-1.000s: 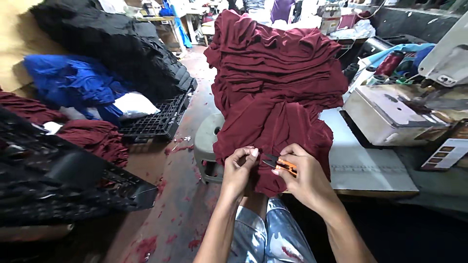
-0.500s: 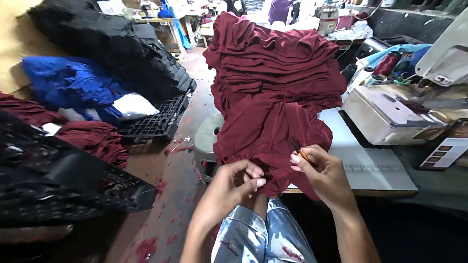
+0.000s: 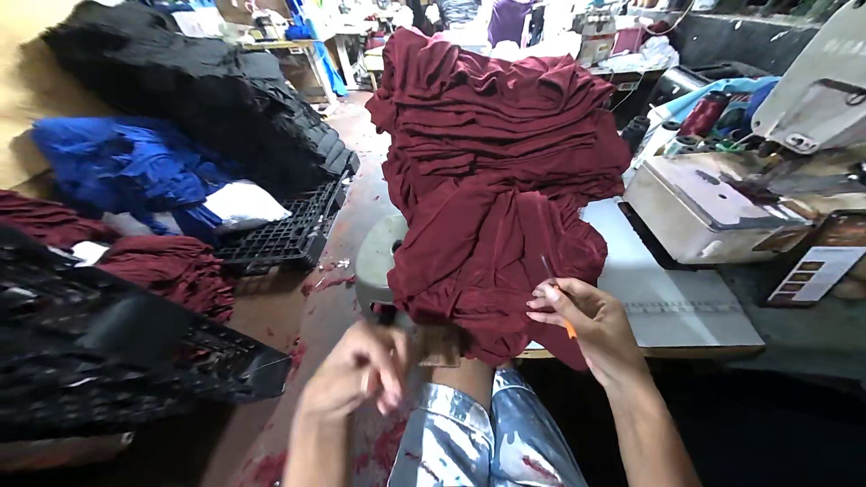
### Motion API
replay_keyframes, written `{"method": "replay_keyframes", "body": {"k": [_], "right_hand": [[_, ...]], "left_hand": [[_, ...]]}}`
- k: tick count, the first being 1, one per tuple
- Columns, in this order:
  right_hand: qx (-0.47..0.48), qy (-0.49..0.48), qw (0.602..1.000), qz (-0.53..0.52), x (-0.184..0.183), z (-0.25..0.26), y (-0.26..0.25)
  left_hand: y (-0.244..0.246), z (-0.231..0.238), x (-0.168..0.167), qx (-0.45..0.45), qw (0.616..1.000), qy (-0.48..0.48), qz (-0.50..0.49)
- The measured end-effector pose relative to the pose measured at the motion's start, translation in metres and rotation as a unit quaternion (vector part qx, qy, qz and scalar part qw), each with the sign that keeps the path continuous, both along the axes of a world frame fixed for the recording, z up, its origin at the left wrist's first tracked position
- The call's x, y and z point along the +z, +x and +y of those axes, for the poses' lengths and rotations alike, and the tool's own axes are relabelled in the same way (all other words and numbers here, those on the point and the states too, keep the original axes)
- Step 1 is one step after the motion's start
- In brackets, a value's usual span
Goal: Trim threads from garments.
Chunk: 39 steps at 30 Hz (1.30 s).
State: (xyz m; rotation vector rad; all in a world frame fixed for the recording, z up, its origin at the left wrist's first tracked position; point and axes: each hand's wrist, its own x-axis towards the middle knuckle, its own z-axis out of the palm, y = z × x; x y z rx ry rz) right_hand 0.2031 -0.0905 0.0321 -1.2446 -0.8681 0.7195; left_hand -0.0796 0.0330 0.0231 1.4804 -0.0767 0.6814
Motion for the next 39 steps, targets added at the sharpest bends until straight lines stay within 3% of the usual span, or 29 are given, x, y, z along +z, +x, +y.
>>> {"method": "replay_keyframes", "body": {"k": [1,2,4,6,8,10,12,14,15,17,18,19,20,23,26,28,31,34,39], "right_hand": [[0.008,0.014,1.0,0.023,-0.001,-0.002,0.004],[0.011,0.03,0.999,0.037,-0.002,-0.004,0.007],[0.003,0.06,0.997,0.046,-0.002,-0.006,0.01],[-0.006,0.078,0.996,0.049,0.002,-0.008,0.01],[-0.015,0.08,0.996,0.045,0.004,-0.011,0.011],[-0.03,0.066,0.997,0.033,0.005,-0.016,0.014],[-0.06,0.048,0.997,0.01,0.003,-0.021,0.023],[-0.106,0.031,0.994,-0.014,-0.005,-0.032,0.035],[-0.129,0.015,0.991,-0.025,-0.011,-0.038,0.042],[-0.172,-0.022,0.984,-0.036,-0.025,-0.048,0.054],[-0.195,-0.044,0.979,-0.035,-0.033,-0.05,0.057],[-0.213,-0.07,0.974,-0.029,-0.04,-0.051,0.057],[-0.223,-0.098,0.97,-0.026,-0.047,-0.051,0.056],[-0.213,-0.124,0.966,-0.073,-0.057,-0.05,0.042],[-0.211,-0.08,0.957,-0.182,-0.047,-0.046,0.009],[-0.199,-0.018,0.946,-0.255,-0.039,-0.044,-0.022],[-0.079,0.062,0.944,-0.314,-0.03,-0.047,-0.061],[0.034,0.065,0.951,-0.3,-0.028,-0.047,-0.07],[0.059,0.069,0.971,-0.222,-0.029,-0.044,-0.055]], "left_hand": [[-0.014,0.003,0.01,-0.018,0.995,0.086,0.049],[-0.02,0.0,0.021,0.033,0.983,0.145,0.109],[-0.006,-0.015,0.031,0.231,0.931,0.207,0.193],[0.03,-0.026,0.029,0.368,0.881,0.225,0.194],[0.069,-0.034,0.016,0.381,0.87,0.242,0.196],[0.096,-0.039,-0.004,0.335,0.881,0.251,0.219],[0.097,-0.035,-0.011,0.314,0.898,0.24,0.192],[0.064,-0.027,-0.004,0.402,0.887,0.184,0.13],[0.039,-0.021,-0.001,0.512,0.841,0.147,0.094],[-0.009,-0.005,0.004,0.724,0.683,0.085,0.047],[-0.023,-0.001,0.01,0.78,0.621,0.065,0.036],[-0.027,-0.002,0.018,0.798,0.599,0.057,0.031],[-0.023,-0.007,0.02,0.788,0.611,0.074,0.03],[0.017,-0.031,0.007,0.662,0.74,0.117,0.032],[0.063,-0.049,-0.009,0.492,0.868,0.019,0.067],[0.084,-0.06,-0.013,0.366,0.921,-0.09,0.096],[0.097,-0.073,-0.013,0.262,0.934,-0.208,0.122],[0.096,-0.08,-0.013,0.281,0.919,-0.249,0.119],[0.097,-0.083,-0.026,0.31,0.939,-0.11,0.1]]}}
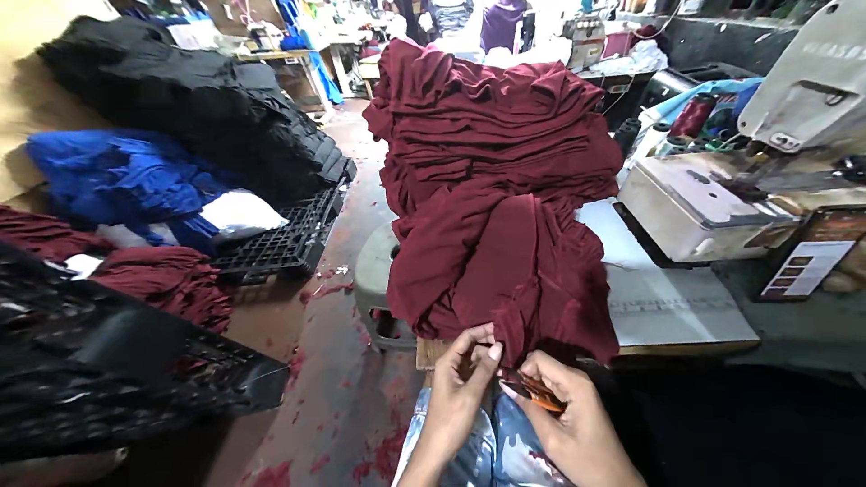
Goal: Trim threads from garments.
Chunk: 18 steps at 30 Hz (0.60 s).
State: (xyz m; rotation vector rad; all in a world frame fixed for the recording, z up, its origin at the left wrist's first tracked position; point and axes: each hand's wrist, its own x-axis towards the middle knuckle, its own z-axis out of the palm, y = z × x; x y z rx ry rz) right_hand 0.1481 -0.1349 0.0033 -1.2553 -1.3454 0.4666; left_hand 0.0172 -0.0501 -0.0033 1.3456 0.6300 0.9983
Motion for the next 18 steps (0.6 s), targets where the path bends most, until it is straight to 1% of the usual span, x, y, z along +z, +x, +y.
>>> {"method": "replay_keyframes", "body": {"k": [3,6,9,10,12,13,14,15,16,18], "right_hand": [[0.016,0.008,1.0,0.013,0.008,-0.006,0.018],[0.034,0.017,0.999,-0.003,0.017,-0.016,0.043],[0.053,0.019,0.998,0.006,0.021,-0.023,0.058],[0.023,0.021,0.999,0.01,0.021,-0.025,0.062],[-0.119,0.038,0.992,0.021,0.018,-0.028,0.071],[-0.193,0.041,0.98,0.011,0.016,-0.028,0.078],[-0.242,0.031,0.97,-0.01,0.013,-0.028,0.083],[-0.258,0.016,0.965,-0.034,0.009,-0.028,0.084],[-0.254,0.004,0.965,-0.06,0.005,-0.027,0.08],[-0.226,0.007,0.969,-0.103,-0.003,-0.024,0.065]], "left_hand": [[0.011,0.003,0.002,0.029,0.999,0.011,0.01],[0.021,0.004,0.006,0.022,0.999,0.026,0.017],[0.029,0.003,0.011,0.01,0.999,0.043,0.005],[0.029,0.004,0.014,0.022,0.998,0.057,-0.001],[0.022,0.01,0.022,0.088,0.99,0.111,0.005],[0.016,0.015,0.025,0.129,0.98,0.152,0.013],[0.01,0.021,0.026,0.157,0.966,0.202,0.022],[0.006,0.025,0.024,0.177,0.95,0.256,0.034],[0.004,0.028,0.021,0.193,0.931,0.304,0.052],[0.0,0.031,0.013,0.221,0.9,0.368,0.082]]}}
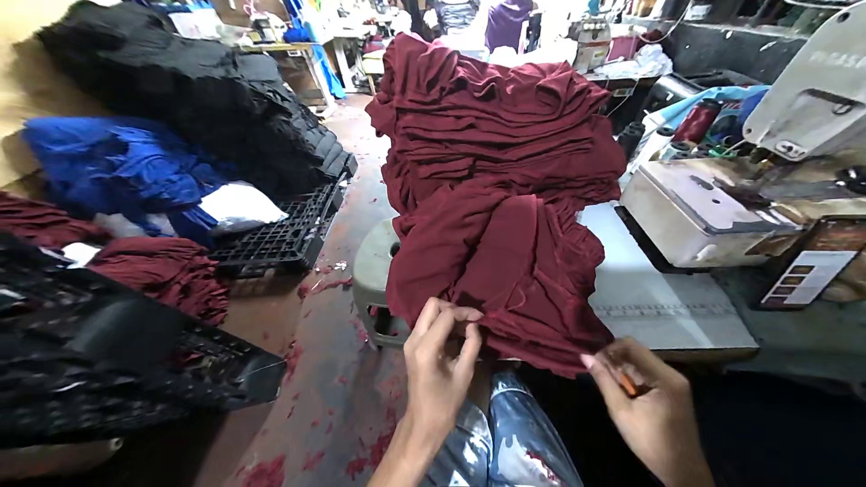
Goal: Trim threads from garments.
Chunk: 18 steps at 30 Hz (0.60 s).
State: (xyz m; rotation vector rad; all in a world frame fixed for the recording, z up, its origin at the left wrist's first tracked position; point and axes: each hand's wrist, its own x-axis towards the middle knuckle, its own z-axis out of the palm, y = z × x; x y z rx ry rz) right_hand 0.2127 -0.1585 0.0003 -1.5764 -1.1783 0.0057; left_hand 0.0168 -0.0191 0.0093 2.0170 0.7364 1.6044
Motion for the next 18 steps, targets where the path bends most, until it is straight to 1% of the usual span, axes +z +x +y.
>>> {"method": "replay_keyframes", "body": {"k": [2,4,5,7,9,11,13,15,16,18], "right_hand": [[0.02,0.009,0.999,-0.025,-0.005,0.003,-0.008],[0.018,-0.014,0.998,-0.052,-0.011,0.004,-0.006],[0.018,-0.047,0.997,-0.063,-0.015,0.004,-0.004],[0.049,-0.118,0.99,-0.056,-0.019,0.005,0.001],[0.085,-0.13,0.988,-0.011,-0.012,0.004,0.006],[0.093,-0.093,0.991,0.017,0.005,0.0,0.011],[0.107,-0.054,0.991,0.051,0.023,0.001,0.013],[0.135,-0.006,0.984,0.12,0.037,0.01,0.004],[0.156,0.009,0.975,0.16,0.041,0.017,-0.004],[0.199,0.016,0.952,0.23,0.042,0.033,-0.022]], "left_hand": [[-0.008,0.006,-0.007,0.026,0.999,0.036,0.024],[-0.015,0.011,-0.016,0.028,0.996,0.047,0.074],[-0.018,0.012,-0.022,0.022,0.992,0.037,0.115],[-0.018,0.015,-0.03,0.011,0.98,-0.001,0.199],[-0.018,0.014,-0.022,0.007,0.97,-0.034,0.242],[-0.022,0.007,-0.002,0.01,0.97,-0.049,0.237],[-0.021,-0.003,0.02,0.015,0.979,-0.049,0.197],[-0.012,-0.011,0.033,0.0,0.988,-0.049,0.15],[-0.003,-0.013,0.034,-0.01,0.989,-0.053,0.135],[0.018,-0.012,0.024,-0.016,0.988,-0.072,0.133]]}}
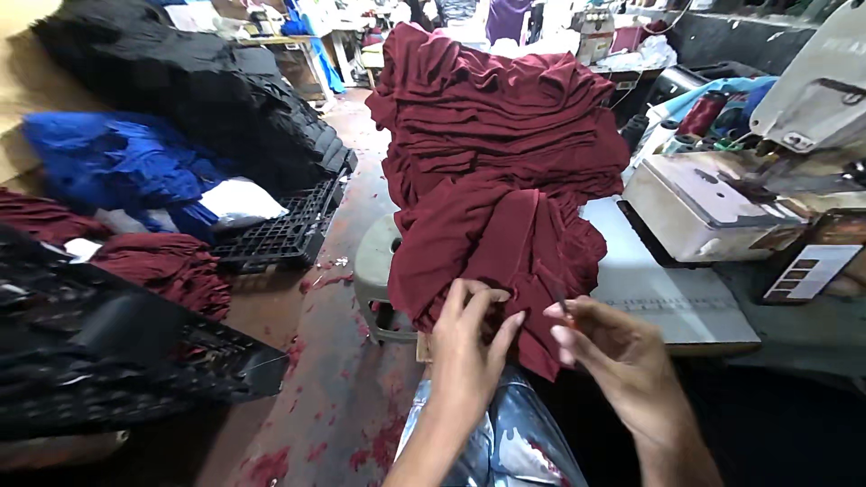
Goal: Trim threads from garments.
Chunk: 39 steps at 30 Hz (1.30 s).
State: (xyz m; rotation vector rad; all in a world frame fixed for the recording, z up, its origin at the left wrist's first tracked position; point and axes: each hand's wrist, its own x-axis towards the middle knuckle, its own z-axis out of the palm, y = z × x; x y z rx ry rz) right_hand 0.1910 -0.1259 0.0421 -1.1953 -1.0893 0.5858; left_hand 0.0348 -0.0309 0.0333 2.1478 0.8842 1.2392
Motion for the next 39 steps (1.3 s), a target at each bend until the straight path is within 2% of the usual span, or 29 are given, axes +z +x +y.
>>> {"method": "replay_keyframes", "body": {"k": [3,6,9,13,21,24,26,30,33,35,37,39], "right_hand": [[-0.04,-0.048,0.997,0.036,-0.015,0.019,-0.012],[-0.118,-0.09,0.988,-0.044,-0.028,0.023,-0.004],[-0.109,-0.106,0.976,-0.154,-0.032,0.017,-0.002],[-0.089,-0.165,0.948,-0.256,-0.023,0.018,-0.015],[-0.153,-0.149,0.922,-0.322,-0.02,0.034,-0.036],[-0.142,-0.136,0.932,-0.304,-0.025,0.034,-0.028],[-0.118,-0.126,0.946,-0.274,-0.025,0.029,-0.019],[-0.082,-0.136,0.976,-0.146,-0.017,0.021,-0.002],[-0.078,-0.127,0.986,-0.078,-0.017,0.021,0.001],[-0.082,-0.125,0.987,-0.061,-0.019,0.021,0.003],[-0.085,-0.123,0.986,-0.072,-0.024,0.018,0.004],[-0.084,-0.111,0.982,-0.129,-0.031,0.015,0.004]], "left_hand": [[0.022,0.013,-0.027,0.021,0.999,-0.016,-0.023],[0.015,0.02,-0.026,-0.022,0.988,-0.119,-0.094],[0.0,0.026,-0.016,-0.044,0.953,-0.255,-0.155],[-0.003,0.026,-0.013,-0.038,0.923,-0.332,-0.19],[-0.004,0.024,-0.014,-0.027,0.928,-0.322,-0.186],[-0.006,0.026,-0.015,-0.029,0.92,-0.33,-0.21],[-0.011,0.025,-0.012,-0.025,0.931,-0.301,-0.205],[-0.014,0.018,-0.013,-0.021,0.985,-0.136,-0.1],[-0.001,0.011,-0.021,0.011,0.997,-0.063,0.036],[0.006,0.01,-0.024,0.027,0.996,-0.03,0.085],[0.003,0.013,-0.025,-0.003,0.995,-0.057,0.081],[-0.01,0.02,-0.02,-0.07,0.984,-0.155,0.05]]}}
